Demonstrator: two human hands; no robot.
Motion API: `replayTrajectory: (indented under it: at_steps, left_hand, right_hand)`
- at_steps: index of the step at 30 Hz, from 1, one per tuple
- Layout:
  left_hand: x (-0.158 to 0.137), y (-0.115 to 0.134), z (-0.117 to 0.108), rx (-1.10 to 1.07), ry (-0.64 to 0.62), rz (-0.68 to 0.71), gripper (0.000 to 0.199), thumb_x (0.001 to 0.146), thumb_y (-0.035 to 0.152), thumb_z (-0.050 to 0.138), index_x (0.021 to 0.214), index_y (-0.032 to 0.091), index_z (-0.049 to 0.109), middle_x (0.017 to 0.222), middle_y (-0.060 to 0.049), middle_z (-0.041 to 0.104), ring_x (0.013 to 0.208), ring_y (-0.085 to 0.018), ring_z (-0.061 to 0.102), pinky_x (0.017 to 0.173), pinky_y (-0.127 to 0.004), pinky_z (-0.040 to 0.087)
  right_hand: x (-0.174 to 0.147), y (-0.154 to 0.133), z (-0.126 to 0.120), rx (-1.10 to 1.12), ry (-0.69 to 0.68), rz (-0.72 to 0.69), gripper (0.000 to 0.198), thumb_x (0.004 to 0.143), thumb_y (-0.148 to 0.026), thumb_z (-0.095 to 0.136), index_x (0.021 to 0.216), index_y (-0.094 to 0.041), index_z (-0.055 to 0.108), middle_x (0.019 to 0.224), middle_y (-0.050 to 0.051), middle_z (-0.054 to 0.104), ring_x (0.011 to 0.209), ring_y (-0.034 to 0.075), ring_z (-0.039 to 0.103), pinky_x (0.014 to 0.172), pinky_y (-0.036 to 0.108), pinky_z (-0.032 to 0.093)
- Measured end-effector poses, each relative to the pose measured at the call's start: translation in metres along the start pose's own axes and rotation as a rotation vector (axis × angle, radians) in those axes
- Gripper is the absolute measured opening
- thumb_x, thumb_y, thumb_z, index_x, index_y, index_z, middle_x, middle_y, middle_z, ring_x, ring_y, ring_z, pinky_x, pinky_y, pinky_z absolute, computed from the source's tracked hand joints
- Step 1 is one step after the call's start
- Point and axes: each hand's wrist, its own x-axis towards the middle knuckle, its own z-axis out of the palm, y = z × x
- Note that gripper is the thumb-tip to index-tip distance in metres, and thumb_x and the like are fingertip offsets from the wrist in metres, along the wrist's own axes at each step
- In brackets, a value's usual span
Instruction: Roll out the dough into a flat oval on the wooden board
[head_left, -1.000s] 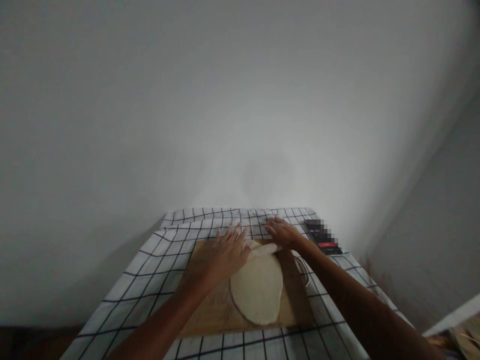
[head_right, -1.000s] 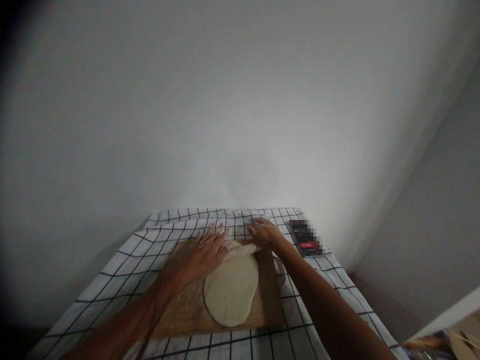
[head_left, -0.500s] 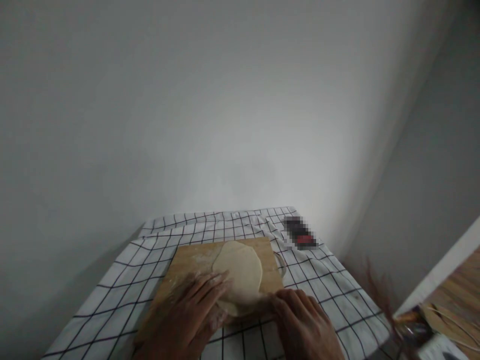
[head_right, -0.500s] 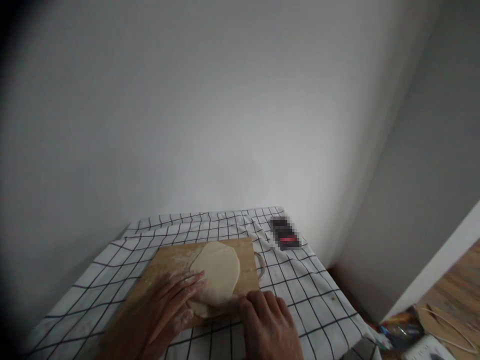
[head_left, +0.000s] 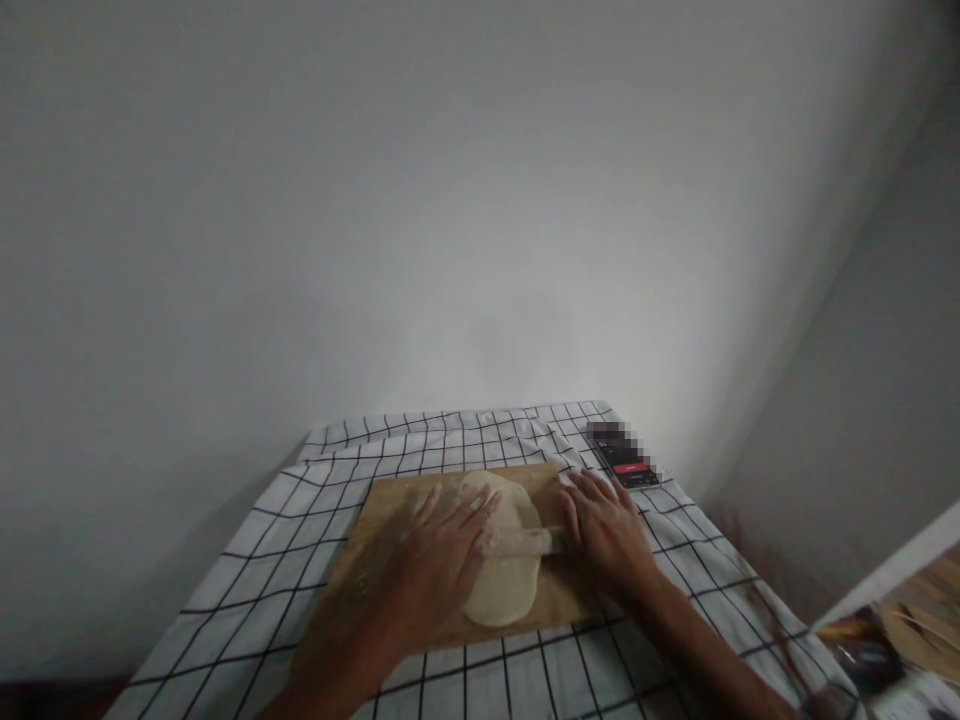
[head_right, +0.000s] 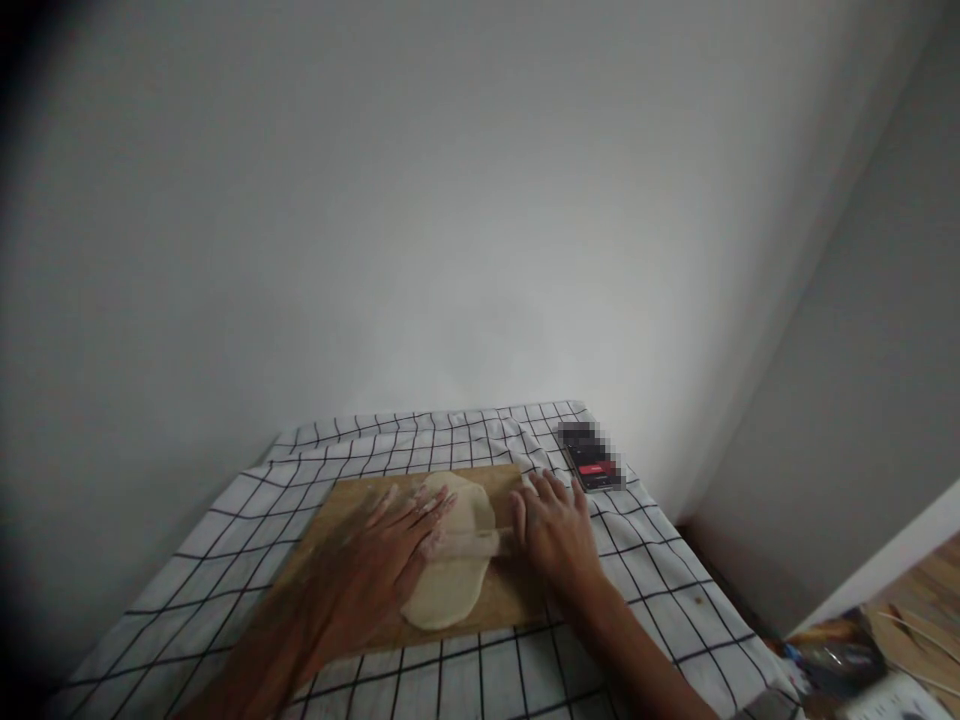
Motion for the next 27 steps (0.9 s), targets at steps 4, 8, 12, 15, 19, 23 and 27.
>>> replayTrajectory:
  at_steps: [4,8,12,15,19,23,27]
  left_hand:
    - [0.032,-0.017,0.018,0.097,0.077,-0.099,0.047,0.101,0.020,0.041,0.146,0.021,0.051,0.152,-0.013,0.052,0.143,-0.031,0.046,0.114,-0.059,0.040]
    - [0.037,-0.018,0.013,0.133,0.037,-0.170,0.043,0.099,0.021,0.046,0.140,0.020,0.057,0.150,-0.015,0.054,0.141,-0.035,0.047,0.108,-0.061,0.044]
    - [0.014,0.003,-0.002,0.118,0.062,-0.110,0.045,0.100,0.024,0.043,0.144,0.022,0.053,0.155,-0.011,0.049,0.144,-0.032,0.044,0.114,-0.058,0.040]
    - [-0.015,0.020,-0.010,0.083,0.087,-0.080,0.051,0.101,0.029,0.043,0.152,0.025,0.043,0.158,-0.005,0.045,0.146,-0.030,0.042,0.118,-0.054,0.039]
    - [-0.060,0.032,-0.017,0.047,0.066,0.054,0.060,0.101,0.029,0.043,0.159,0.032,0.029,0.162,0.004,0.036,0.146,-0.023,0.041,0.120,-0.045,0.040]
    - [-0.086,0.036,-0.019,0.066,0.067,0.071,0.066,0.099,0.031,0.047,0.161,0.028,0.024,0.163,0.003,0.035,0.147,-0.023,0.040,0.123,-0.044,0.035]
    - [-0.069,0.034,-0.018,0.079,0.037,0.069,0.064,0.101,0.035,0.044,0.161,0.027,0.024,0.164,0.001,0.034,0.148,-0.025,0.038,0.123,-0.048,0.033]
  right_hand:
    - [0.072,0.017,0.017,0.038,-0.112,-0.120,0.047,0.110,-0.034,0.024,0.120,-0.019,0.067,0.131,0.014,0.067,0.127,0.026,0.058,0.111,0.049,0.041]
    - [0.091,0.021,0.025,0.084,-0.175,-0.289,0.039,0.109,-0.030,0.032,0.125,-0.018,0.066,0.134,0.010,0.066,0.136,0.022,0.051,0.114,0.041,0.041]
    - [0.046,0.014,0.006,0.116,-0.154,-0.396,0.035,0.107,-0.025,0.036,0.119,-0.018,0.068,0.132,0.010,0.067,0.140,0.024,0.048,0.120,0.049,0.036]
    - [-0.011,0.002,-0.013,0.153,-0.058,-0.315,0.034,0.107,-0.027,0.036,0.118,-0.021,0.067,0.135,0.008,0.066,0.140,0.024,0.049,0.120,0.047,0.039]
    - [-0.086,-0.011,-0.018,0.130,0.065,-0.281,0.049,0.102,-0.025,0.043,0.151,-0.027,0.044,0.144,0.006,0.060,0.135,0.025,0.054,0.110,0.045,0.050]
    - [-0.119,-0.017,-0.011,0.061,0.133,-0.290,0.075,0.098,-0.036,0.049,0.164,-0.029,0.013,0.151,0.008,0.052,0.134,0.033,0.055,0.097,0.053,0.056]
    - [-0.095,-0.017,-0.014,0.061,0.021,-0.206,0.065,0.103,-0.038,0.044,0.163,-0.029,0.020,0.160,0.005,0.040,0.147,0.033,0.039,0.114,0.059,0.041]
